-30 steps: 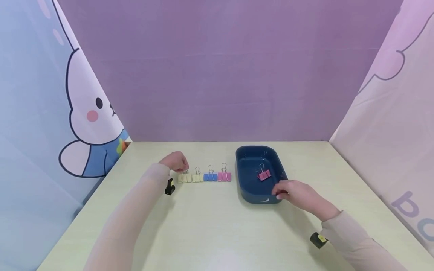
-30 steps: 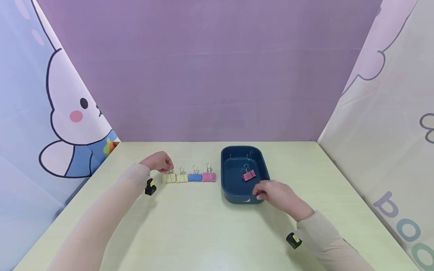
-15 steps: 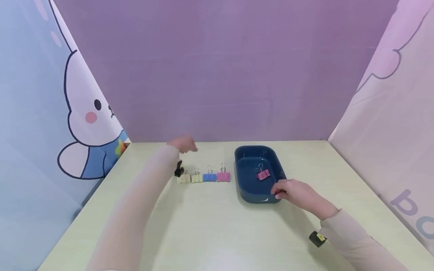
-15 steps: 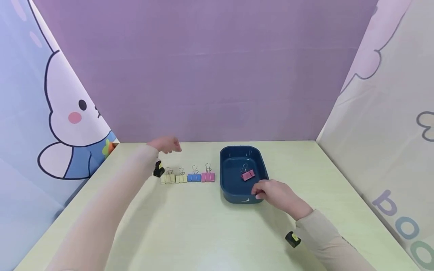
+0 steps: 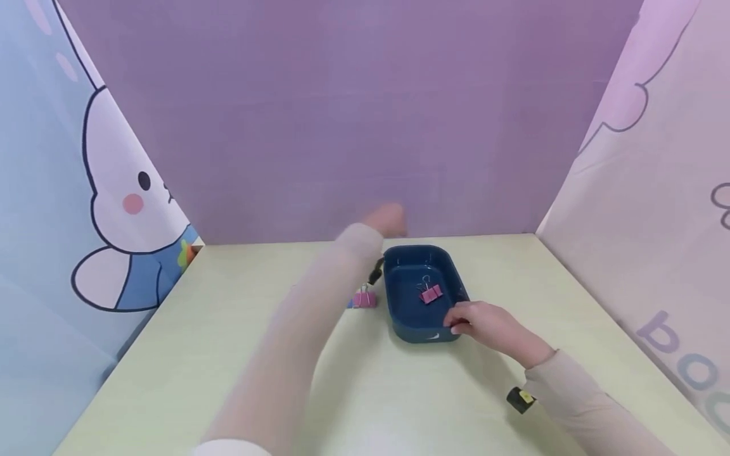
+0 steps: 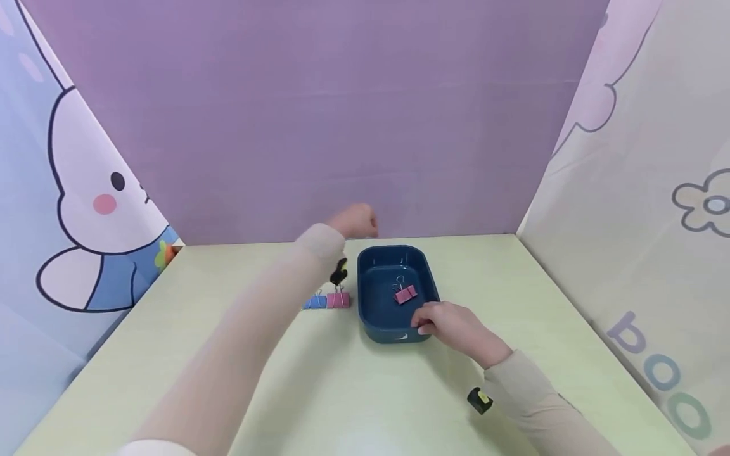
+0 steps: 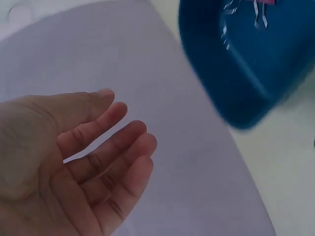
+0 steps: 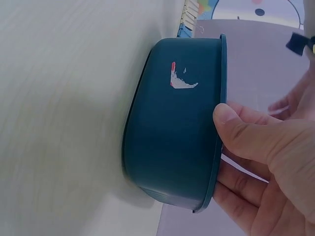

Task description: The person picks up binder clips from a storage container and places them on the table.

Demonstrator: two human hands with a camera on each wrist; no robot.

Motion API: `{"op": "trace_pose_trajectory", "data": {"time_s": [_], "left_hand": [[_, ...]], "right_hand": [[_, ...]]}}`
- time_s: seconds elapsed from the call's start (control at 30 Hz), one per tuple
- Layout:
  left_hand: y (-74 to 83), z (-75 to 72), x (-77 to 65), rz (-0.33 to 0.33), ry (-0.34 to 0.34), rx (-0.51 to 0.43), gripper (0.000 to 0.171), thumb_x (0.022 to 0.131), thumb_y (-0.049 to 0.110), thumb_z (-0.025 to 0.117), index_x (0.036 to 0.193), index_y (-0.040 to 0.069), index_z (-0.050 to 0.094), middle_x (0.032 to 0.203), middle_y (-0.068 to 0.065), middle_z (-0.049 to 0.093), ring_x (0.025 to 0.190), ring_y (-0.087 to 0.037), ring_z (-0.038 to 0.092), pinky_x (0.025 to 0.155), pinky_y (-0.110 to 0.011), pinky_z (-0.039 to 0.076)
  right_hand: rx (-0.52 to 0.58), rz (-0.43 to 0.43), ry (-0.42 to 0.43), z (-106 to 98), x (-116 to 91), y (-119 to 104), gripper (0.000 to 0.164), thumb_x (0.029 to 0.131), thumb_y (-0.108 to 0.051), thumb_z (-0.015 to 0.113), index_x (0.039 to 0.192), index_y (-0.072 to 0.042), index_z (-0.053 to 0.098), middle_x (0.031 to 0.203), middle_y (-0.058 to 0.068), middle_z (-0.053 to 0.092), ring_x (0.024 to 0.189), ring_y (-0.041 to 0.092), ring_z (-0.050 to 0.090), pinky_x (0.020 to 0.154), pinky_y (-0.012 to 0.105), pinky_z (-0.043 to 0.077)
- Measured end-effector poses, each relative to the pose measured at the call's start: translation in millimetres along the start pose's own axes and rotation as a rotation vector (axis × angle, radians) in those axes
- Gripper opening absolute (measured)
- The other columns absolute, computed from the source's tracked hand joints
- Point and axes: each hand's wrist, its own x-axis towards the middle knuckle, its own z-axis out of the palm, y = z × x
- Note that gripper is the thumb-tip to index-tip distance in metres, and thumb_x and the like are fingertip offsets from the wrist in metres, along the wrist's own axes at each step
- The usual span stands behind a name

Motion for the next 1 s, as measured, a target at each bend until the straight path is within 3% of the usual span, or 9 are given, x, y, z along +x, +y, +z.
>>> {"op": "trace_pose_trajectory", "data": {"time_s": [0.13,0.23,0.37,0.5,0.57,0.77,1.0], "left_hand": [[25.9,25.3,6.6,0.000,0.032,0.049,0.012,0.088,0.014,0.065,0.077,0.012,0.061,0.077,0.000,0.059,0.068,-0.014,0.054,0.067,-0.027,0.048],[33.6,47.9,10.5,-0.014,0.045,-0.002,0.016,0.089,0.013,0.065,0.074,0.011,0.061,0.074,-0.001,0.058,0.064,-0.015,0.055,0.060,-0.024,0.047],[31.2,77.8,15.2,-0.044,-0.045,-0.017,0.023,0.094,0.012,0.059,0.072,0.009,0.059,0.070,-0.001,0.048,0.056,-0.013,0.046,0.051,-0.022,0.039],[28.3,99.3,15.9,-0.076,-0.118,0.037,0.011,0.095,0.016,0.061,0.093,0.009,0.069,0.081,0.000,0.060,0.062,-0.011,0.050,0.059,-0.023,0.044],[29.1,105.5,15.1,-0.082,-0.118,0.042,0.010,0.094,0.014,0.063,0.098,0.010,0.070,0.089,-0.001,0.065,0.066,-0.012,0.054,0.063,-0.024,0.046],[35.5,110.0,10.7,-0.102,-0.117,0.067,0.017,0.097,0.008,0.054,0.090,0.010,0.069,0.088,-0.004,0.063,0.072,-0.015,0.055,0.063,-0.026,0.043],[30.0,111.1,6.3,-0.153,-0.091,0.142,0.022,0.099,0.008,0.052,0.109,0.011,0.071,0.110,-0.003,0.069,0.084,-0.013,0.062,0.075,-0.024,0.050]], "right_hand": [[-0.001,0.004,0.008,0,-1,-1,0.013,0.083,-0.011,0.074,0.095,-0.015,0.072,0.089,-0.006,0.069,0.079,0.009,0.063,0.074,0.028,0.057],[-0.005,-0.004,0.017,2,-1,-2,0.013,0.083,-0.011,0.074,0.095,-0.015,0.073,0.089,-0.006,0.069,0.079,0.009,0.064,0.074,0.029,0.057],[-0.001,-0.015,0.022,5,0,-5,0.013,0.083,-0.011,0.074,0.096,-0.015,0.072,0.090,-0.006,0.069,0.081,0.010,0.064,0.075,0.029,0.057],[-0.004,-0.018,0.031,7,0,-7,0.012,0.084,-0.011,0.074,0.095,-0.015,0.072,0.090,-0.005,0.069,0.081,0.010,0.065,0.075,0.030,0.057],[-0.009,-0.025,0.039,7,0,-8,0.011,0.084,-0.011,0.073,0.094,-0.015,0.072,0.090,-0.005,0.069,0.081,0.011,0.065,0.075,0.030,0.057],[-0.019,-0.050,0.060,7,3,-10,0.009,0.084,-0.012,0.074,0.092,-0.015,0.072,0.089,-0.006,0.068,0.080,0.010,0.065,0.074,0.031,0.056],[-0.009,-0.078,0.047,8,13,-11,0.009,0.085,-0.012,0.073,0.092,-0.016,0.071,0.089,-0.006,0.068,0.080,0.010,0.065,0.074,0.031,0.056]]}}
